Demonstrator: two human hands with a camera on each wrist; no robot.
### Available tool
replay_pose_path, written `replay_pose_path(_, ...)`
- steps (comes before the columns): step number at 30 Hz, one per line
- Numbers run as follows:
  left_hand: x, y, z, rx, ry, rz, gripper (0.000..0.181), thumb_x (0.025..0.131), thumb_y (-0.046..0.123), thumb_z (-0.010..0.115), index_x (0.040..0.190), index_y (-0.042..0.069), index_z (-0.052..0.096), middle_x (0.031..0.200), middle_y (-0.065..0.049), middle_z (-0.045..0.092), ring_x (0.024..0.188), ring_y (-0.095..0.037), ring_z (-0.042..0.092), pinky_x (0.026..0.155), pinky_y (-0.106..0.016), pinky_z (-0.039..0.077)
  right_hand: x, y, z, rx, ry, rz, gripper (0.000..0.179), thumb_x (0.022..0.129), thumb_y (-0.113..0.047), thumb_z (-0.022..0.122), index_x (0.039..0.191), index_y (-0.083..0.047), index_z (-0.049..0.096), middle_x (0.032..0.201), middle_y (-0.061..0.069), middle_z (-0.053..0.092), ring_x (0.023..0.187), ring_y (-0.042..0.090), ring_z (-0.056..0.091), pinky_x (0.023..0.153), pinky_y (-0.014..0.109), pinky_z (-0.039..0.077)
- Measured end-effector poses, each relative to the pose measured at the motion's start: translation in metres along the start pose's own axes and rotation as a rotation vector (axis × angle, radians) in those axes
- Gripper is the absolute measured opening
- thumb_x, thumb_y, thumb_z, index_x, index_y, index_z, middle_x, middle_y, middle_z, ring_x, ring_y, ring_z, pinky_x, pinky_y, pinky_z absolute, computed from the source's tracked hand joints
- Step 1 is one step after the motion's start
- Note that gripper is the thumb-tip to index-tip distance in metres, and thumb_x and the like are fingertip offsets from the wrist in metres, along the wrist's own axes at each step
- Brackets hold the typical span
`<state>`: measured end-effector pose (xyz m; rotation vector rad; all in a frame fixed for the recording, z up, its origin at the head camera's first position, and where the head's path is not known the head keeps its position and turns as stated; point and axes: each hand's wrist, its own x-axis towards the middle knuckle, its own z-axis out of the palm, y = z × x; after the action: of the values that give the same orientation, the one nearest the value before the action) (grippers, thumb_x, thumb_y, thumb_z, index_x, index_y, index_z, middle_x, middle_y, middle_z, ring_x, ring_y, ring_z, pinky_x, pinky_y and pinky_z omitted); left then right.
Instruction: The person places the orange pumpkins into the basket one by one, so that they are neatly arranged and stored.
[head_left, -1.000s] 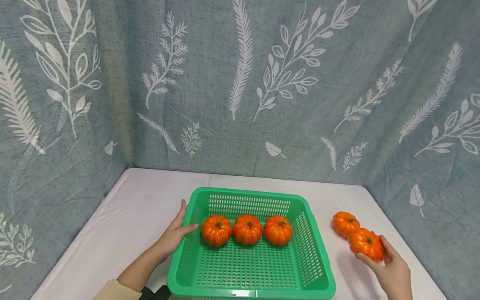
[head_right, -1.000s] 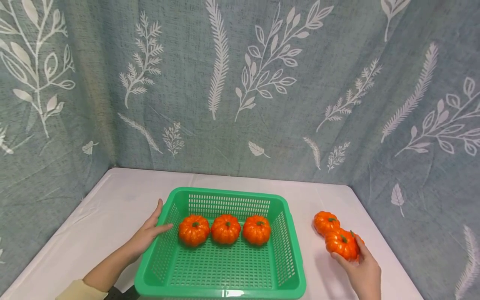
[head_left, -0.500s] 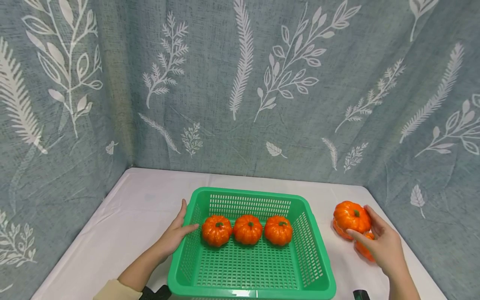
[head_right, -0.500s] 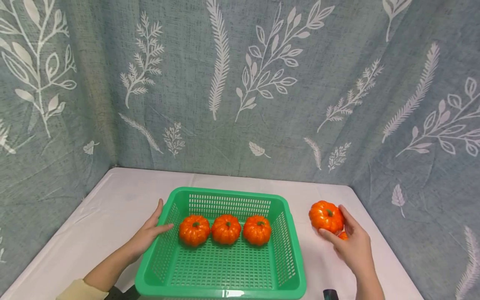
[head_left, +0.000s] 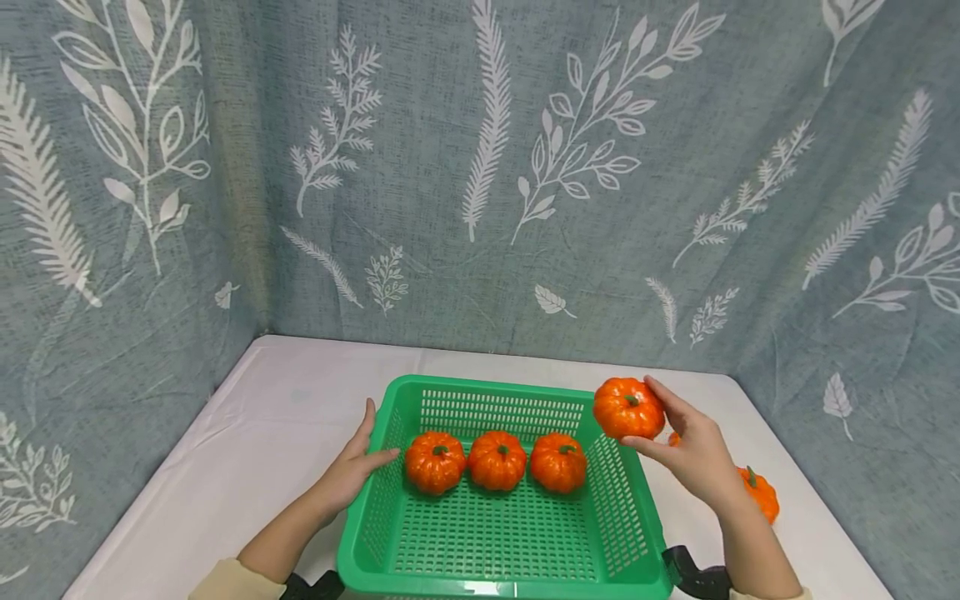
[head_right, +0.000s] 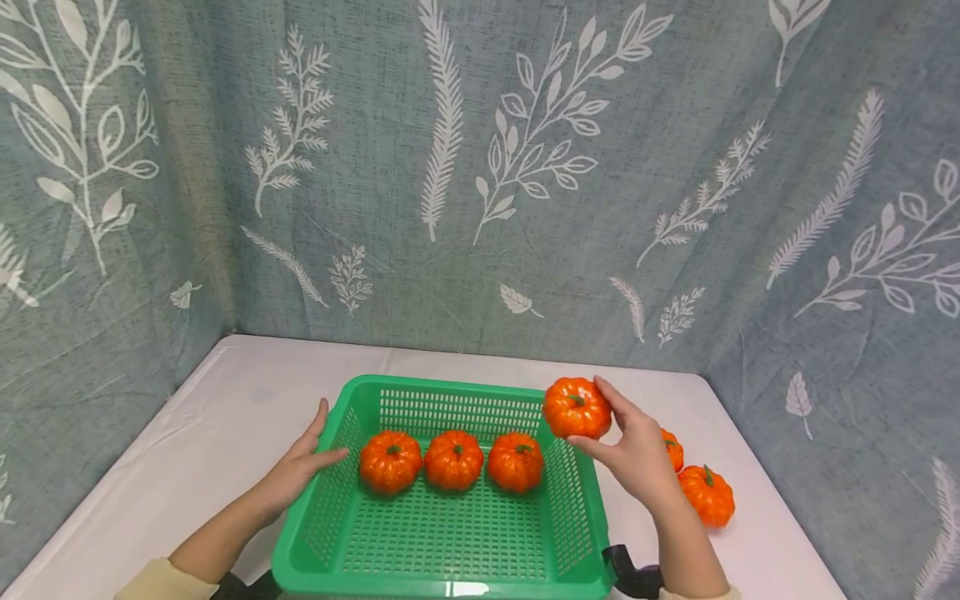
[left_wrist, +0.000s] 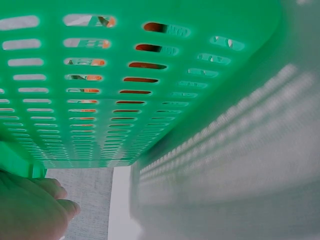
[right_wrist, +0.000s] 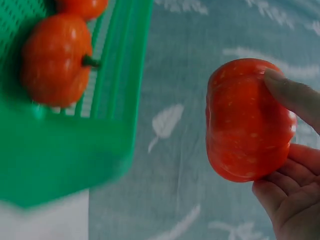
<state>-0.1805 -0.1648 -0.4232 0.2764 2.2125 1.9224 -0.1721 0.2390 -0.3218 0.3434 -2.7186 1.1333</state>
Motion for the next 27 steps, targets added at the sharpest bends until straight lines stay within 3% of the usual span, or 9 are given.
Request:
replay_pose_path(3, 0.0, -0.001, 0.0, -0.004, 0.002, -0.001, 0.083, 0.096, 0.011, 0.042, 0.144, 0.014, -0.026, 0.154, -0.025, -0.004, 0.112, -0.037, 0.057, 0.077, -0.037, 0.059, 0.006, -0.008, 0.012, -0.005, -0.045, -0.064, 0.081, 0.075, -0.021, 0.078, 0.143, -0.004, 0.037, 0.143, 0.019, 0.043, 0.134, 0.037, 0.036, 0.105, 0.046, 0.036)
replay_pose_path(4, 0.0, -0.001, 0.0, -0.005, 0.002, -0.002, 0.084, 0.096, 0.011, 0.042, 0.144, 0.014, -0.026, 0.154, -0.025, -0.003, 0.112, -0.037, 0.056, 0.077, -0.037, 0.059, 0.008, -0.011, 0.016, -0.003, -0.062, -0.078, 0.08, 0.075, -0.021, 0.078, 0.142, -0.005, 0.037, 0.143, 0.018, 0.043, 0.134, 0.036, 0.036, 0.106, 0.046, 0.036)
replay_pose_path(10, 0.001, -0.002, 0.001, 0.001, 0.004, -0.002, 0.083, 0.096, 0.011, 0.042, 0.145, 0.013, -0.026, 0.154, -0.025, -0.005, 0.119, -0.039, 0.051, 0.08, -0.035, 0.059, 0.017, -0.028, 0.036, 0.033, -0.143, -0.14, 0.079, 0.074, -0.017, 0.078, 0.142, -0.007, 0.039, 0.144, 0.014, 0.042, 0.133, 0.032, 0.039, 0.107, 0.045, 0.038)
replay_pose_path(17, 0.001, -0.002, 0.0, -0.001, 0.009, 0.003, 0.083, 0.096, 0.01, 0.042, 0.145, 0.012, -0.025, 0.154, -0.026, -0.003, 0.112, -0.037, 0.056, 0.078, -0.036, 0.059, 0.023, -0.051, 0.057, 0.055, -0.254, -0.232, 0.081, 0.072, -0.013, 0.079, 0.142, -0.006, 0.039, 0.144, 0.012, 0.043, 0.132, 0.029, 0.042, 0.108, 0.044, 0.039)
replay_pose_path(22, 0.001, -0.003, 0.0, -0.007, 0.007, 0.002, 0.083, 0.096, 0.01, 0.042, 0.145, 0.013, -0.025, 0.154, -0.027, 0.0, 0.11, -0.036, 0.057, 0.078, -0.036, 0.059, 0.024, -0.066, 0.071, -0.02, -0.316, -0.3, 0.08, 0.072, -0.017, 0.08, 0.141, -0.007, 0.041, 0.141, 0.011, 0.047, 0.127, 0.028, 0.047, 0.104, 0.044, 0.045)
replay_pose_path(27, 0.001, -0.002, 0.0, -0.006, 0.005, -0.001, 0.083, 0.096, 0.01, 0.042, 0.145, 0.013, -0.025, 0.154, -0.026, -0.004, 0.11, -0.035, 0.058, 0.077, -0.035, 0.059, 0.026, -0.075, 0.084, -0.084, -0.399, -0.373, 0.079, 0.072, -0.02, 0.08, 0.14, -0.006, 0.042, 0.142, 0.009, 0.047, 0.128, 0.027, 0.047, 0.105, 0.044, 0.043)
